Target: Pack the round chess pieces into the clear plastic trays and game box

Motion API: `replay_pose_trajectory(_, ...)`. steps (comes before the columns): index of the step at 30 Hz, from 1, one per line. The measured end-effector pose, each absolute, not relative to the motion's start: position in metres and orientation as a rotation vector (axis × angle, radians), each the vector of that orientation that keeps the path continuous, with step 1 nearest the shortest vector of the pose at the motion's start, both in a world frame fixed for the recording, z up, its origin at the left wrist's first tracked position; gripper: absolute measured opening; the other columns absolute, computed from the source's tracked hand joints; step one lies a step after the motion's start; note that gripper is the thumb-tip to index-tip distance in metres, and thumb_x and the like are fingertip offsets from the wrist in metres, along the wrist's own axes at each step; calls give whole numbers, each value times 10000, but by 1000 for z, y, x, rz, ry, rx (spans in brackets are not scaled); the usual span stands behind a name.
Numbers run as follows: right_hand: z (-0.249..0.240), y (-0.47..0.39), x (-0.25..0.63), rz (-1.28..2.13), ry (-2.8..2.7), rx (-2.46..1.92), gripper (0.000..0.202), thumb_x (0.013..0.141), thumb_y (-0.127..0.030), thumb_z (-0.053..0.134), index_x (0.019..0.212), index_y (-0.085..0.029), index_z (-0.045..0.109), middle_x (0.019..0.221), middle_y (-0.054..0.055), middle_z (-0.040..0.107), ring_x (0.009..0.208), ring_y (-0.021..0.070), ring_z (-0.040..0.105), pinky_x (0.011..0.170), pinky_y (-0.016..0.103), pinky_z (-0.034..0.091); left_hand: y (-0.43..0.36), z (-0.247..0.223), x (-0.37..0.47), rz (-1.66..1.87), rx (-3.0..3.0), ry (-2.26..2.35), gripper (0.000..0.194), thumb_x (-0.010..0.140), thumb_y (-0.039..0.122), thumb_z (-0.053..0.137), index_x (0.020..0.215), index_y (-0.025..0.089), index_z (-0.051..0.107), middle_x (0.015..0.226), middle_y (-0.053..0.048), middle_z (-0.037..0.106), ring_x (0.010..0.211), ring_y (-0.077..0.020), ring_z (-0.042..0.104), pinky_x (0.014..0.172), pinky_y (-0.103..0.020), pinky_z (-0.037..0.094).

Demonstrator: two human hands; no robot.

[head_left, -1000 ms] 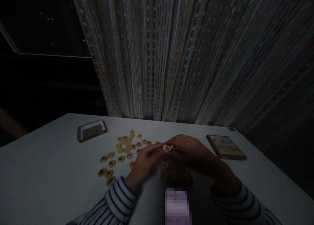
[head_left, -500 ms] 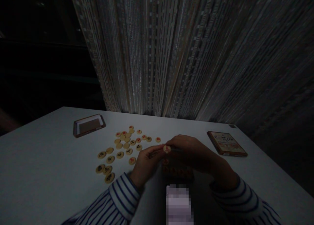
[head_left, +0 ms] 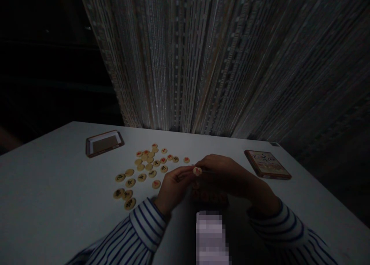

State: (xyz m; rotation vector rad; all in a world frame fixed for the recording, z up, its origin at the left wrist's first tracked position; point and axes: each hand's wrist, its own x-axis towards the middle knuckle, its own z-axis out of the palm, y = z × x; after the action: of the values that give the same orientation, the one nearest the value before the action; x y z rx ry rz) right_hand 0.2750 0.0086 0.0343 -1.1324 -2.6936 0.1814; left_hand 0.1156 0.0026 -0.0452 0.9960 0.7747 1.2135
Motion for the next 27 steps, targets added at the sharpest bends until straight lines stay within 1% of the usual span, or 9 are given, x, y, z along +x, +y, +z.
replay_pose_trajectory(4, 36, 9, 275, 205, -2698, -1129, 251, 862, -308, 402, 967, -176, 589, 881, 59, 630, 807, 160, 550, 688, 283, 416, 1, -42, 116, 1201, 1005, 764, 295, 588, 265, 718, 851, 142, 663, 847, -70, 701, 767, -169, 641, 689, -258, 489)
replay_pose_trajectory(12, 33, 10, 276, 177, -2711, -1113, 248, 853, -309, 417, 981, -174, 581, 890, 56, 632, 813, 160, 551, 686, 284, 409, 2, -41, 118, 1203, 1010, 795, 290, 573, 286, 724, 818, 143, 664, 780, -55, 703, 709, -148, 634, 655, -245, 485)
replay_pose_trajectory(18, 35, 9, 275, 175, -2731, -1178, 241, 848, -301, 423, 945, -167, 598, 843, 62, 637, 782, 163, 562, 661, 281, 406, 3, -47, 117, 1191, 1014, 786, 251, 592, 265, 711, 802, 141, 655, 752, -47, 700, 657, -134, 627, 628, -238, 479)
replay_pose_trajectory(22, 34, 9, 276, 139, -2734, -1181, 225, 828, -281, 450, 963, -167, 590, 854, 56, 640, 774, 163, 568, 653, 276, 406, 4, -51, 117, 1193, 1028, 776, 243, 613, 256, 692, 824, 143, 651, 793, -47, 699, 676, -131, 627, 640, -236, 481)
replay_pose_trajectory(27, 35, 9, 276, 157, -2744, -1245, 223, 803, -271, 479, 964, -176, 600, 888, 67, 646, 797, 173, 578, 663, 276, 409, 7, -53, 114, 1256, 1112, 904, 206, 641, 274, 653, 797, 140, 654, 731, -34, 693, 656, -133, 620, 649, -249, 487)
